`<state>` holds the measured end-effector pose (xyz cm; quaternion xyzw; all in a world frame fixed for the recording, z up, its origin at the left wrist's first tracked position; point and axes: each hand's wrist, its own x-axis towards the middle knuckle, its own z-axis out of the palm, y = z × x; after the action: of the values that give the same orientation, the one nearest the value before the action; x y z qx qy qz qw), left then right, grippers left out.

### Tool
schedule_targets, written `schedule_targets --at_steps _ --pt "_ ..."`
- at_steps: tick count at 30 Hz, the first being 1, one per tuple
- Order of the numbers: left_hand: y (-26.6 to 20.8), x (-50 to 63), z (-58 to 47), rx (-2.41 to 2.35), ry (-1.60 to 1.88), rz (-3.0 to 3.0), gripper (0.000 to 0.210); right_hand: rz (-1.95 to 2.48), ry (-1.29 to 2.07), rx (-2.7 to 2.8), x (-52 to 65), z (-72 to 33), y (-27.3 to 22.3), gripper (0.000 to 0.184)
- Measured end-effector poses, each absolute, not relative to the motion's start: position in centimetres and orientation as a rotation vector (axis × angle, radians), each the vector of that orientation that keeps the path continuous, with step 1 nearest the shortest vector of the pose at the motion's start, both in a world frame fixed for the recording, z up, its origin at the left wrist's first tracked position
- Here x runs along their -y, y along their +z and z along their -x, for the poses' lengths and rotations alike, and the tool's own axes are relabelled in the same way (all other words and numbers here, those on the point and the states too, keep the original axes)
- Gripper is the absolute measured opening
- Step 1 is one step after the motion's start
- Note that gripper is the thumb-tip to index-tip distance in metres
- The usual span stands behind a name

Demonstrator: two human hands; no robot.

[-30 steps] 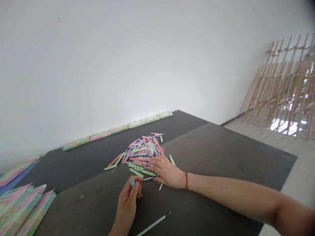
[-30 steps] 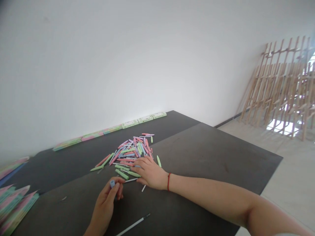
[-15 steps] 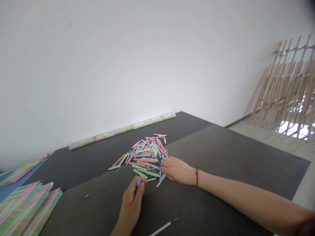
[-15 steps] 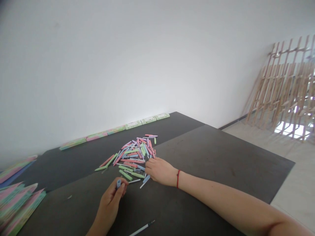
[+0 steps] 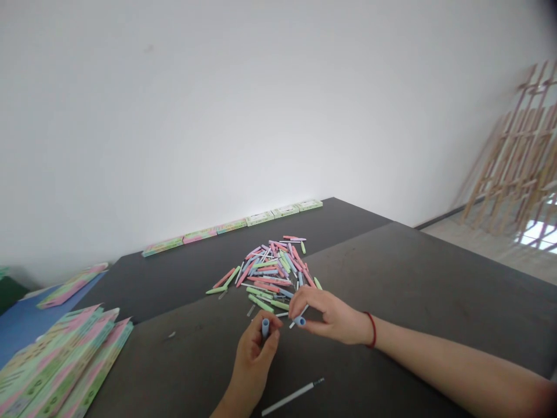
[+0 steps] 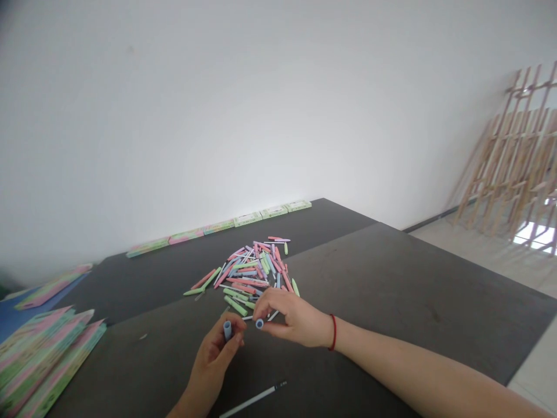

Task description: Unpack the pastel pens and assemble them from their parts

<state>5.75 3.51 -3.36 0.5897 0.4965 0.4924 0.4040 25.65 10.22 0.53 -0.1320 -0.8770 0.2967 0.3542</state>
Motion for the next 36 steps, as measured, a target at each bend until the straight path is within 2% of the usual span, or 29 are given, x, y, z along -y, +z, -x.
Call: schedule_targets --at_steps 14,20,24,29,33,36 --pt "-2.8 -3.4 -6.1 -1.282 1.236 -1.498 0.013 0.313 0.676 2.345 -10.1 -25.6 0.5 0.012" --pt "-3.0 -3.6 -6.0 -1.293 1.247 -1.565 0.024 0.485 0.625 2.430 -9.8 -24.4 -0.5 0.011" --pt "-3.2 -3.8 -5.9 -1.333 1.184 -1.578 0.013 0.535 0.576 2.471 -9.7 -23.9 -0.7 0.009" --pt "-2.9 -4.1 -5.6 -1.392 1.244 -1.459 0.018 0.690 0.472 2.539 -9.6 -24.9 0.2 0.016" --pt "-3.2 -4.3 -5.3 -1.392 1.326 -1.366 0.020 0.550 0.404 2.815 -8.1 -25.2 0.0 0.022" --pt "-3.7 -4.5 -5.2 -1.318 1.408 -1.262 0.021 0.435 0.206 2.938 -6.6 -24.6 -0.7 0.026"
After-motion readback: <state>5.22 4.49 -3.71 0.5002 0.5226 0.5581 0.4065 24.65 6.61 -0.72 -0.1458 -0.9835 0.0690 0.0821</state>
